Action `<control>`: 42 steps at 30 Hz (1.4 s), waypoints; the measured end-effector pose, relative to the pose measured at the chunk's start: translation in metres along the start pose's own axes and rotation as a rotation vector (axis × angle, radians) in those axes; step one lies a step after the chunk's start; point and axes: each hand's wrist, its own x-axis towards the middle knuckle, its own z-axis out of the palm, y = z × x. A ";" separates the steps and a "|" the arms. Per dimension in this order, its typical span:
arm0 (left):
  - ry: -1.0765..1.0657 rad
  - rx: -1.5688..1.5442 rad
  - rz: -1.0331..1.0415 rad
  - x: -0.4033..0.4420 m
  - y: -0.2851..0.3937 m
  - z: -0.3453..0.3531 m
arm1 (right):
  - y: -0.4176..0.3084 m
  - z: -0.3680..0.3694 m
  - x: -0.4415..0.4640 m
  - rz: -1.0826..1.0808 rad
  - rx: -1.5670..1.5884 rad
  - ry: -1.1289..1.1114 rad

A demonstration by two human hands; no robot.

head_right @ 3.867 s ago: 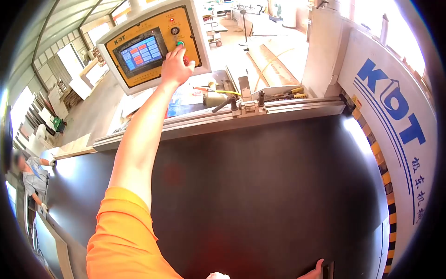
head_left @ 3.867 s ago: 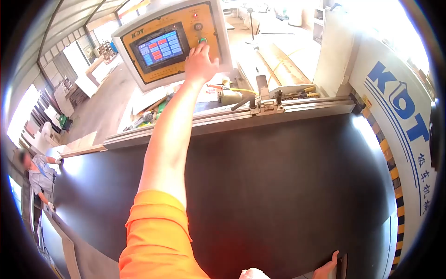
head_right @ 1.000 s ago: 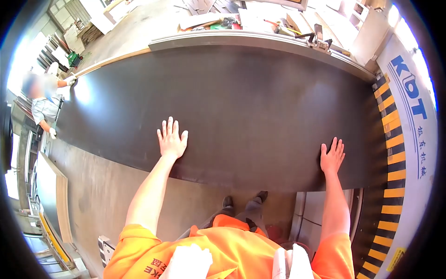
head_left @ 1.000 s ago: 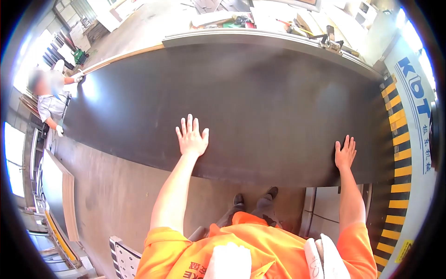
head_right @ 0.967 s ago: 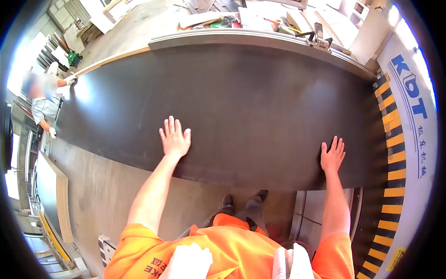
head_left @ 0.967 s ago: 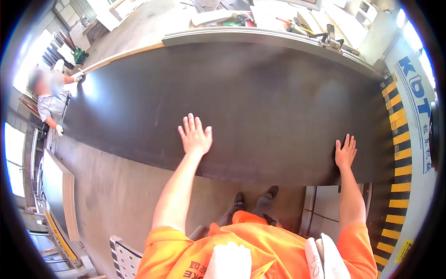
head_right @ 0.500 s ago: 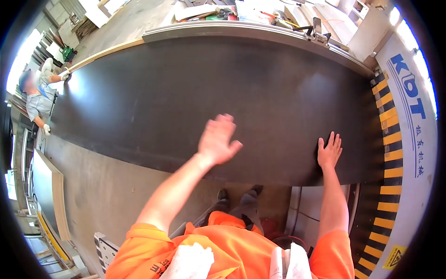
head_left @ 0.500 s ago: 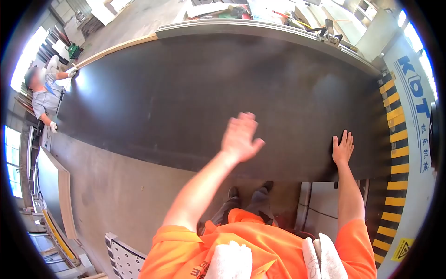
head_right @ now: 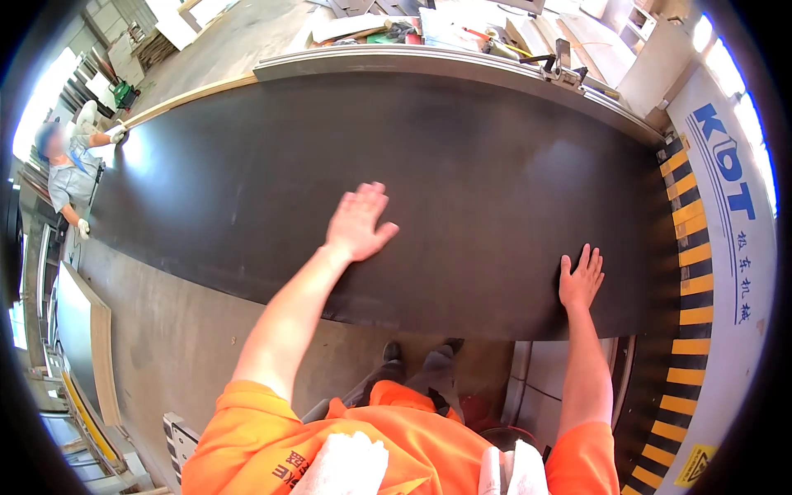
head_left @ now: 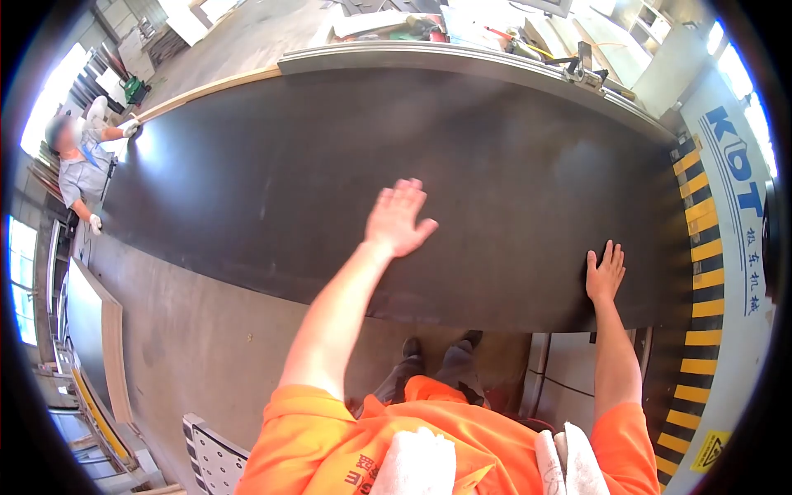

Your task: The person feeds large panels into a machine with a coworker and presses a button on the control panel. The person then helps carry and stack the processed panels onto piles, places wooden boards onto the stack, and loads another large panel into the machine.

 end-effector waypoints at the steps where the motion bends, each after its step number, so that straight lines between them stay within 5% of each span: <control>1: -0.004 0.032 -0.130 -0.002 -0.019 -0.013 | 0.000 0.000 0.001 0.000 -0.006 0.000; 6: 0.146 0.028 -0.500 -0.018 -0.068 0.006 | 0.004 0.005 0.001 -0.003 0.005 0.018; 12: 0.180 -0.045 0.165 -0.067 0.089 0.023 | 0.002 0.003 0.002 -0.012 0.015 0.017; 15: 0.075 -0.203 0.248 -0.109 0.101 0.013 | 0.002 0.003 0.001 -0.012 0.016 0.010; 18: -0.028 -0.152 -0.029 -0.139 0.036 -0.021 | 0.004 0.007 0.003 -0.022 0.011 0.020; 23: 0.165 0.100 -0.637 -0.224 -0.154 0.009 | 0.008 0.016 0.007 -0.033 0.001 0.038; 26: 0.139 0.013 -0.811 -0.249 -0.176 -0.007 | 0.008 0.016 0.005 -0.027 0.002 0.043; 28: 0.175 0.138 -0.758 -0.244 -0.152 0.015 | 0.009 0.017 0.008 -0.037 -0.014 0.043; 32: 0.141 -0.124 -0.375 -0.210 0.002 -0.009 | 0.011 0.023 0.010 -0.035 -0.016 0.035; 37: -0.168 -0.657 0.481 -0.198 0.141 -0.008 | 0.012 0.024 0.013 -0.046 -0.011 0.039; 38: -0.723 -1.070 0.364 -0.196 0.144 -0.021 | 0.014 0.025 0.013 -0.046 -0.015 0.038; 40: -0.684 -1.346 0.331 -0.195 0.127 -0.037 | 0.019 0.031 0.016 -0.064 -0.023 0.055; 42: -0.139 -0.975 0.127 -0.194 0.089 -0.050 | 0.022 0.032 0.017 -0.066 -0.021 0.058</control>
